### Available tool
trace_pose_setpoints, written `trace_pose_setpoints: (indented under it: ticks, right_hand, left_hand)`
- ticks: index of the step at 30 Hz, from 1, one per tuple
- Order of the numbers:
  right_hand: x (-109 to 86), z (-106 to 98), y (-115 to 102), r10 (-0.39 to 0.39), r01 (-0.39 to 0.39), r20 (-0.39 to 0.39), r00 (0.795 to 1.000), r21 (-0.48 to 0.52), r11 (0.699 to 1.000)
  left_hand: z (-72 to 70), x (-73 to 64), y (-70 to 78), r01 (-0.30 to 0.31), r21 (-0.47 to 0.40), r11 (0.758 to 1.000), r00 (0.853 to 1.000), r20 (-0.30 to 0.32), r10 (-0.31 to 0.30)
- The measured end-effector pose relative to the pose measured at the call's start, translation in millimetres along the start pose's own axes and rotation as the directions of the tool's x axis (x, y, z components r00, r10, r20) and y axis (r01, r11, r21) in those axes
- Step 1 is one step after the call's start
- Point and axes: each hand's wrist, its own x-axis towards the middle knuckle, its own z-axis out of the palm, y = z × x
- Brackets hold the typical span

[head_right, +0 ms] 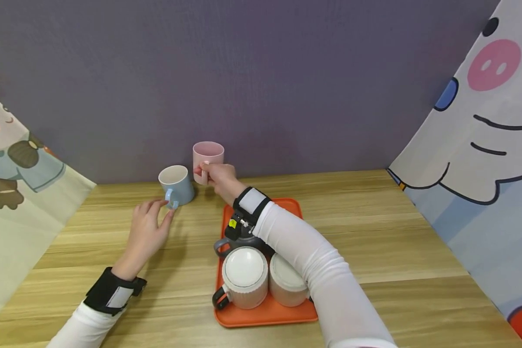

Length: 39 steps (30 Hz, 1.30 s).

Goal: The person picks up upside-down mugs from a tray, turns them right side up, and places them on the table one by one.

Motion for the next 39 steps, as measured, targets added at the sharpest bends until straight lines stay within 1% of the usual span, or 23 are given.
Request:
trace_pose_setpoints:
  ticks: [5, 8, 9, 12, 15, 16, 17, 21, 23, 25, 29, 35, 39]
  right_hand:
    - [5.8, 5, 3, 0.017, -0.017, 0.001, 1.000, -0.001, 1.000]
    - [16.8, 7, 9, 0.024, -0.024, 0.002, 1.000, 0.001, 1.000]
    - [30.1, 5, 17, 0.011, -0.012, 0.029, 1.000, 0.015, 1.000]
    - [38.3, 6, 22, 0.020, -0.022, 0.044, 0.999, 0.026, 0.999]
    - [35.1, 10, 22, 0.037, -0.038, 0.050, 0.998, 0.025, 0.999]
    - [23.1, 14, 16, 0.059, -0.059, 0.025, 0.998, 0.011, 0.998]
    - [16.0, 16, 13, 0.066, -0.066, 0.018, 0.998, 0.003, 0.998]
    - [9.4, 19, 10, 0.084, -0.084, 0.018, 0.996, -0.020, 0.996]
    - [10.4, 19, 10, 0.086, -0.086, 0.020, 0.996, -0.031, 0.996]
    - [16.4, 18, 13, 0.088, -0.087, 0.018, 0.996, -0.038, 0.995]
    - [20.5, 18, 17, 0.092, -0.093, -0.012, 0.996, -0.046, 0.995]
    - [22.5, 17, 22, 0.096, -0.098, -0.038, 0.995, -0.048, 0.994]
    - [24.8, 17, 26, 0.099, -0.102, -0.051, 0.994, -0.069, 0.992]
  left_hand:
    - [-6.2, -3.7, -7.3, 0.011, 0.014, 1.000, 1.000, 0.021, -0.011]
    - [-11.2, -4.6, -11.5, 0.024, 0.028, 0.999, 0.999, 0.024, -0.025]
    - [-12.9, -4.9, -12.6, 0.029, 0.032, 0.999, 0.999, 0.026, -0.029]
    - [-17.1, -6.2, -15.5, 0.032, 0.040, 0.999, 0.999, 0.028, -0.033]
    - [-21.0, -7.9, -18.0, 0.031, 0.043, 0.999, 0.999, 0.030, -0.032]
    - [-22.4, -8.4, -19.0, 0.031, 0.044, 0.999, 0.999, 0.028, -0.032]
    - [-23.9, -9.0, -19.9, 0.032, 0.048, 0.998, 0.999, 0.028, -0.034]
    - [-31.5, -11.4, -23.2, 0.042, 0.067, 0.997, 0.999, 0.023, -0.043]
    - [-35.4, -12.7, -25.0, 0.044, 0.075, 0.996, 0.999, 0.023, -0.046]
    - [-39.0, -14.0, -26.5, 0.048, 0.080, 0.996, 0.998, 0.026, -0.050]
    - [-45.7, -15.7, -29.8, 0.061, 0.085, 0.995, 0.998, 0.026, -0.063]
    - [-52.6, -17.1, -34.0, 0.074, 0.100, 0.992, 0.997, 0.008, -0.075]
    - [-56.0, -17.7, -36.1, 0.077, 0.103, 0.992, 0.997, -0.001, -0.077]
